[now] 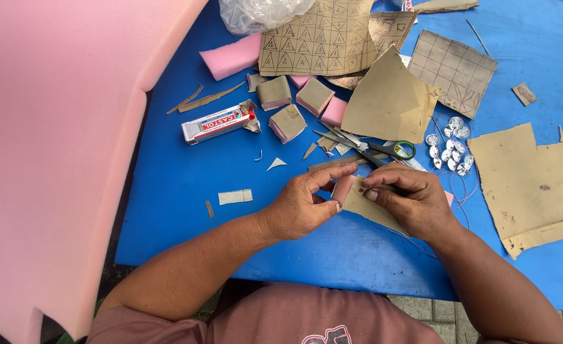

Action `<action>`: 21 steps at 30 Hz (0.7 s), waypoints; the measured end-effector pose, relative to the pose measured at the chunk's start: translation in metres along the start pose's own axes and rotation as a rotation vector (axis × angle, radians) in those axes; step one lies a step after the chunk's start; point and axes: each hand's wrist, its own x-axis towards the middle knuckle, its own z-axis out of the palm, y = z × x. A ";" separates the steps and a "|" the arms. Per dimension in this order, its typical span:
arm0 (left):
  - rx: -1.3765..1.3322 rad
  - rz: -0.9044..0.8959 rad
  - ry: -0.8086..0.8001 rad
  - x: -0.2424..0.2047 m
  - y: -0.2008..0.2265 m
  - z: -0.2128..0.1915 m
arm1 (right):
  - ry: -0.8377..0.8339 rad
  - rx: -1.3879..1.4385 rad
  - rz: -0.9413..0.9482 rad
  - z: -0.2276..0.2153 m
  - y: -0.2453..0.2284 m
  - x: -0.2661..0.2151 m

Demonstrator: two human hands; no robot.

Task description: Cutting and gluing foam and cardboard pieces to assemble small components.

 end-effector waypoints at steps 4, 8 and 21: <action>-0.017 -0.004 -0.007 0.000 -0.009 0.004 | -0.004 -0.073 -0.008 0.004 -0.009 0.005; -0.032 0.000 0.008 0.000 -0.009 0.006 | 0.008 -0.128 -0.013 0.006 -0.010 0.005; -0.020 0.213 0.174 -0.004 -0.014 0.020 | 0.143 -0.371 -0.190 0.017 -0.023 0.001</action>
